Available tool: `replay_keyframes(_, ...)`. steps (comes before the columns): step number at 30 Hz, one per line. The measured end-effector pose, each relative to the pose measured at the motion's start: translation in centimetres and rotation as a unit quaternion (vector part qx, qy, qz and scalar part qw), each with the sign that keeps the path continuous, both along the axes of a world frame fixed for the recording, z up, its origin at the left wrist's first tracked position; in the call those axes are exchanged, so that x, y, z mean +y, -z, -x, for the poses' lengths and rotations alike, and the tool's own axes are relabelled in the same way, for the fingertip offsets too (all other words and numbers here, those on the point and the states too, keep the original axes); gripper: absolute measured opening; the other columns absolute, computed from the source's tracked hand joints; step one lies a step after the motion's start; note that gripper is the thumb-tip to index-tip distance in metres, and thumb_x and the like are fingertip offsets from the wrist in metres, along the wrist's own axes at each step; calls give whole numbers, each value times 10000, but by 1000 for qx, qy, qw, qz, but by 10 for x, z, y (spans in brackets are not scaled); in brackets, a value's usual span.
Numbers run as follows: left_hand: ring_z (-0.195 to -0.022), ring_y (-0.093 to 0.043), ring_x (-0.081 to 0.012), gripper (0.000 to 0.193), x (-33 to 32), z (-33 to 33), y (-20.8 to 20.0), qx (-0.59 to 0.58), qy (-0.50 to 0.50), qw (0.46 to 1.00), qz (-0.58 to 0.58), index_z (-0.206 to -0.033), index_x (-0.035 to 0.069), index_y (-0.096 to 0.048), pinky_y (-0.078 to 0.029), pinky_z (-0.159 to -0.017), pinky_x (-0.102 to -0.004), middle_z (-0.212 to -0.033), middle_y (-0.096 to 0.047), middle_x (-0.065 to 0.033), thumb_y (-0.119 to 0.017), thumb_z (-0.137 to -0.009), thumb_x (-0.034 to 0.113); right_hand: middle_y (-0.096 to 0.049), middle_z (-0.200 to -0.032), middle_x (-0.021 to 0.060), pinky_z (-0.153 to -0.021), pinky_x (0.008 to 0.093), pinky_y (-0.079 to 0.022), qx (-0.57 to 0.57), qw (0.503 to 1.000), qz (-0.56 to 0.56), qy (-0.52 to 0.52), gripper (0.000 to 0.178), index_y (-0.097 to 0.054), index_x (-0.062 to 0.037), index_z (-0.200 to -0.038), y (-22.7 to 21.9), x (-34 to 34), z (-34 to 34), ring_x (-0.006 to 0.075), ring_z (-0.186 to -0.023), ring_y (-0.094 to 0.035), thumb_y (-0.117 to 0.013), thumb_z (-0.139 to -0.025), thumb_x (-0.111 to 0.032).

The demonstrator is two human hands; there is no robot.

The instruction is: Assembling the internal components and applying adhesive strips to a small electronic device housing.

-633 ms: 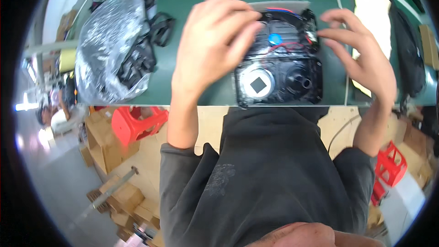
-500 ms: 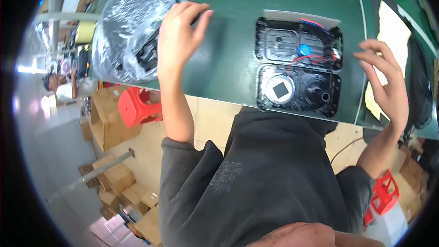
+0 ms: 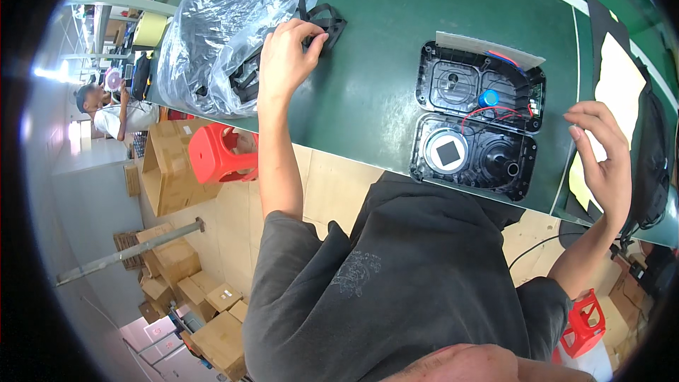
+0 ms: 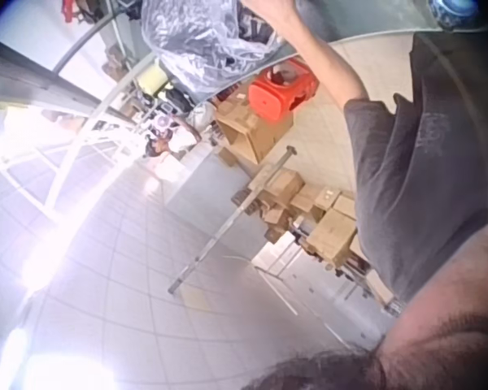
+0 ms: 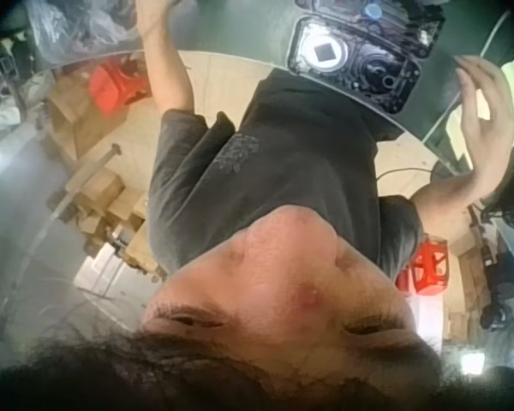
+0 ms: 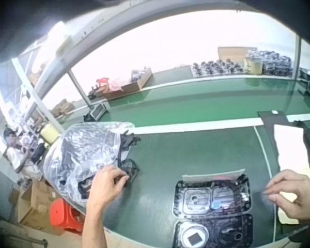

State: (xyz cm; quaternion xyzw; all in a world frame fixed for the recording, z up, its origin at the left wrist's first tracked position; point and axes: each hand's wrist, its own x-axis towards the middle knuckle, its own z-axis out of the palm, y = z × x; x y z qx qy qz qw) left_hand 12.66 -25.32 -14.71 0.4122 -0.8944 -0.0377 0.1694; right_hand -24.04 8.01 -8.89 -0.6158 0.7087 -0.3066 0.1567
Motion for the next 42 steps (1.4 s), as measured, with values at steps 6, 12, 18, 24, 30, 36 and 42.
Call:
replay_keyframes(6, -1127, -658, -326, 264, -30, 1, -8, 36, 19, 999, 35, -1169, 122, -781, -511, -973, -438, -1126, -719, -104, -780, -913, 185, -695, -1116, 170, -905, 347, -532, -7, 1000, 15, 4, 146, -726, 63, -1086, -7, -2, -2, 288, -1023, -691, -686, -951, 24)
replay_keyframes(12, -1162, -676, -348, 253, -66, -6, -13, 89, 121, 989, -13, -1140, 61, -762, -533, -995, -417, -1207, -728, -119, -809, -916, 170, -710, -1068, 144, -871, 333, -532, -29, 998, 46, -24, 136, -732, 50, -1087, -11, -15, -8, 247, -980, -689, -686, -969, 0)
replay_keyframes(18, -1121, -692, -343, 138, 49, 105, -67, 147, 322, 933, 69, -1015, 51, -711, -564, -926, -426, -1252, -704, -127, -764, -900, 105, -747, -1050, 51, -820, 246, -545, -373, 927, 33, -27, 344, -650, -6, -1366, -6, -63, -36, 88, -932, -671, -669, -1082, -199)
replay_keyframes(24, -1096, -687, -343, 300, 116, 156, -56, 155, 420, 882, 149, -989, 75, -731, -545, -950, -438, -1253, -670, -121, -872, -726, 102, -752, -1016, 37, -778, 226, -547, -413, 908, 70, 0, 340, -676, 25, -1325, 20, -72, -21, 77, -913, -677, -694, -1062, -190)
replay_keyframes(30, -931, -675, -262, 185, 107, 166, -44, 131, 466, 874, 35, -969, 74, -746, -522, -841, -395, -1043, -692, -62, -852, -819, 99, -751, -980, 23, -737, 211, -542, -413, 911, -14, 7, 309, -712, -13, -1306, 23, -53, 13, 59, -822, -665, -712, -1036, -164)
replay_keyframes(36, -892, -667, -268, 156, 120, 182, -36, 114, 446, 887, -23, -1005, 45, -756, -517, -806, -392, -960, -687, -76, -810, -862, 81, -702, -999, -8, -742, 200, -536, -421, 906, -36, -33, 391, -712, -43, -1349, 35, -43, 59, 53, -858, -652, -778, -977, -142)
replay_keyframes(42, -915, -659, -275, 150, 129, 190, -47, -9, 424, 905, 23, -1024, 32, -755, -526, -831, -393, -971, -682, -85, -756, -880, 75, -688, -1045, 5, -820, 203, -566, -308, 945, -56, -92, 478, -691, -71, -1407, 44, -58, 62, 41, -893, -653, -765, -942, 13)
